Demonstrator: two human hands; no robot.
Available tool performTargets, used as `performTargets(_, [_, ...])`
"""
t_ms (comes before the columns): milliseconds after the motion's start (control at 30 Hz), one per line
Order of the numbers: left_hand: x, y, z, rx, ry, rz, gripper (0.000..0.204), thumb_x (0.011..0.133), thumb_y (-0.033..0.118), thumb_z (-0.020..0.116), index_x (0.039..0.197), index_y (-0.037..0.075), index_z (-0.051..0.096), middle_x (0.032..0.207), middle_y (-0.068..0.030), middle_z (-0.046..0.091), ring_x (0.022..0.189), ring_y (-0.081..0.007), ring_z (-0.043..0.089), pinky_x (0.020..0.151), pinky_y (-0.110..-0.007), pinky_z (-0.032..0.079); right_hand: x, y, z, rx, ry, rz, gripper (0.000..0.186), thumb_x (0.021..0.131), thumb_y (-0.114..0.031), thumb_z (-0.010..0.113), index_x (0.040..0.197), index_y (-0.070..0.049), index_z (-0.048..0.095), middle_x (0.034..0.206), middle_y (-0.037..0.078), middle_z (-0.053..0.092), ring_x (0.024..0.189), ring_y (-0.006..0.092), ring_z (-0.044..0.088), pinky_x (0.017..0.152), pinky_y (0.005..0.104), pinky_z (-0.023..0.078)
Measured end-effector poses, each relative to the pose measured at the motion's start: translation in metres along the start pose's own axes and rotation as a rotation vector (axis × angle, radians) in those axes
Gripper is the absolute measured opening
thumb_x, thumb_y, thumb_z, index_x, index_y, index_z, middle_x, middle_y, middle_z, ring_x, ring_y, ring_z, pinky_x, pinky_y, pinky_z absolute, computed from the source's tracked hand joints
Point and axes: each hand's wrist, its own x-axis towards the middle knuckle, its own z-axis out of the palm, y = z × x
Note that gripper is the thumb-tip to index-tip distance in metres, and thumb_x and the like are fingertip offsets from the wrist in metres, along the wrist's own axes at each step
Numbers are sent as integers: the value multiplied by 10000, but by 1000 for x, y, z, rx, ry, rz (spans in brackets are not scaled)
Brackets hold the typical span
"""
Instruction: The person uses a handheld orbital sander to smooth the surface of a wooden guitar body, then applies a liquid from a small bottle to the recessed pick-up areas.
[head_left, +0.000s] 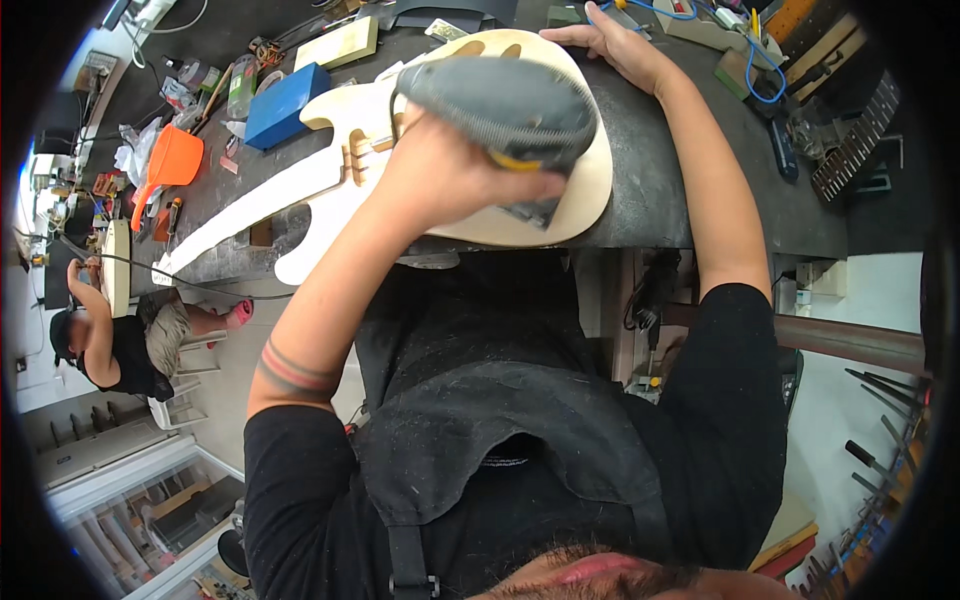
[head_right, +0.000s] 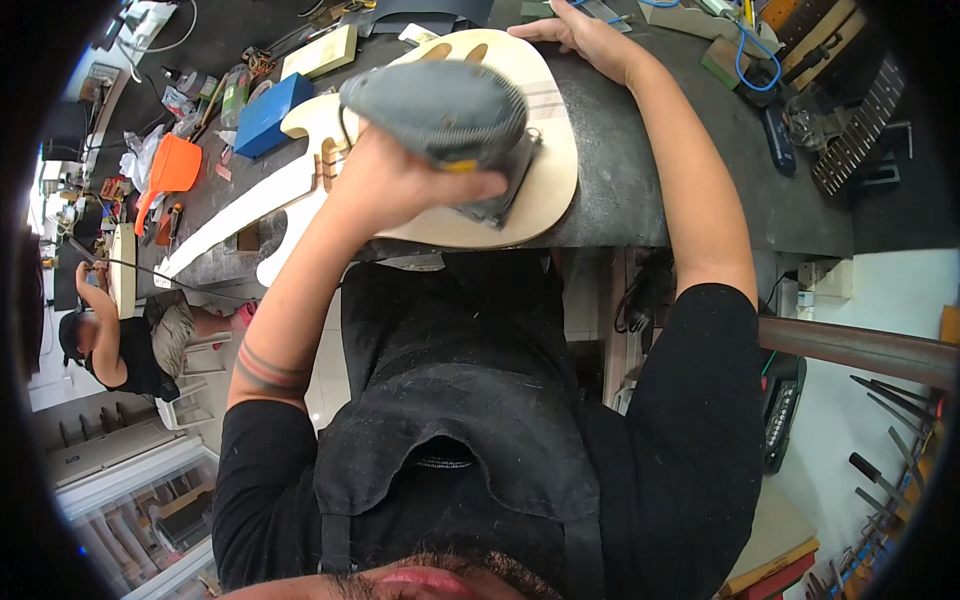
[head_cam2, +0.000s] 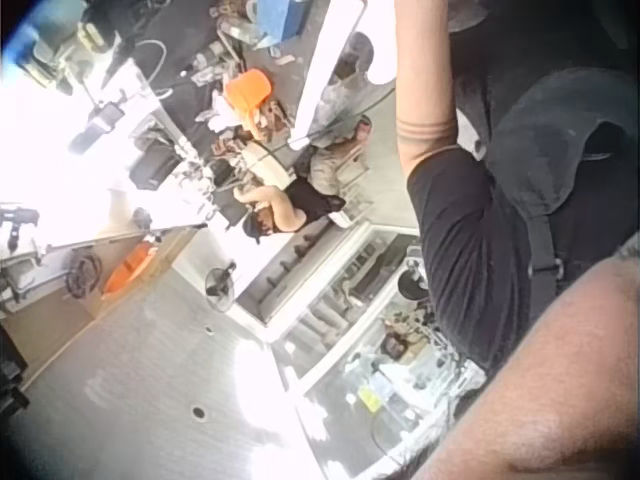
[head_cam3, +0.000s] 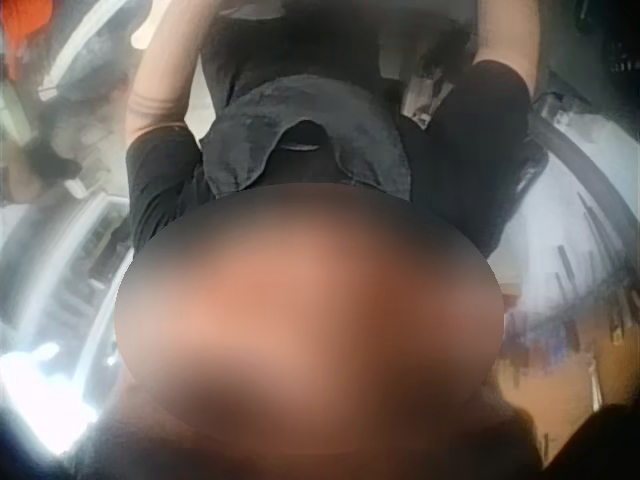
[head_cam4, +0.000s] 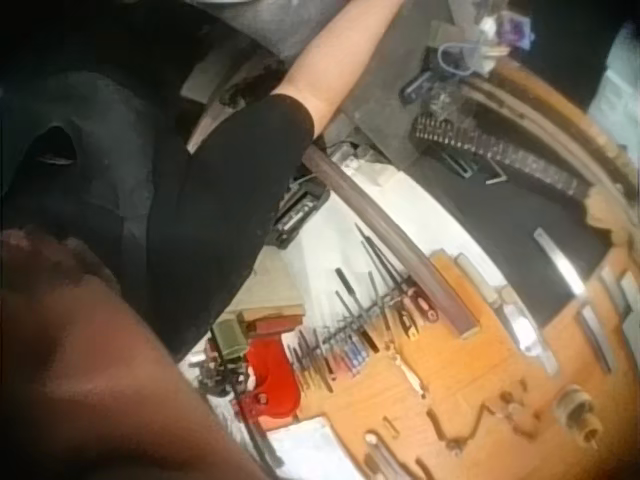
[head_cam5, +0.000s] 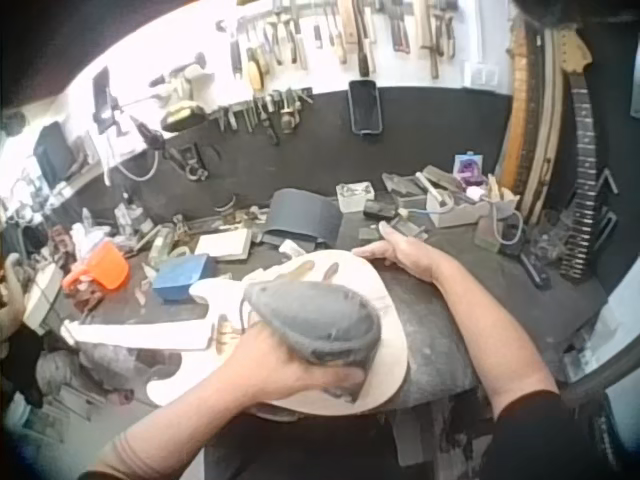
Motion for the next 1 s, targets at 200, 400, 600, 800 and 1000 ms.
performTargets(200, [-85,12,-48,23,-18,-129,848,740,507,1059,1407,59,788,1434,-170,783,1384,-390,708,1258,-501,494,-20,2,24,-313,187,16,832,1256,-624,169,1681,-103,659,1714,83,653,1605,252,535,1388,414,287])
performTargets(400, [-69,-6,-48,-47,-27,-207,848,771,405,1071,1453,17,747,1444,-173,771,1341,-336,726,1217,-459,538,-23,4,33,-230,233,34,837,1256,-634,215,1672,-53,651,1774,132,577,1690,262,462,1439,390,221])
performTargets(600, [16,-23,11,-33,86,-17,853,770,586,1012,1413,69,797,1374,-186,817,1300,-391,760,1186,-467,559,-26,-3,33,-57,202,100,914,1241,-676,201,1705,15,579,1791,152,553,1690,288,455,1429,400,235])
performTargets(800, [50,10,56,12,193,-59,1056,708,782,927,1504,109,757,1520,-221,744,1482,-396,644,1313,-484,411,-84,-45,62,54,544,-101,766,1265,-551,336,1730,26,525,1753,181,587,1595,304,581,1376,445,389])
performTargets(1000, [18,22,59,5,226,-11,1106,710,782,920,1561,106,717,1555,-216,723,1531,-379,608,1326,-490,389,-154,-35,141,79,706,-256,599,1220,-240,415,1724,76,488,1684,205,626,1583,298,580,1347,453,421])
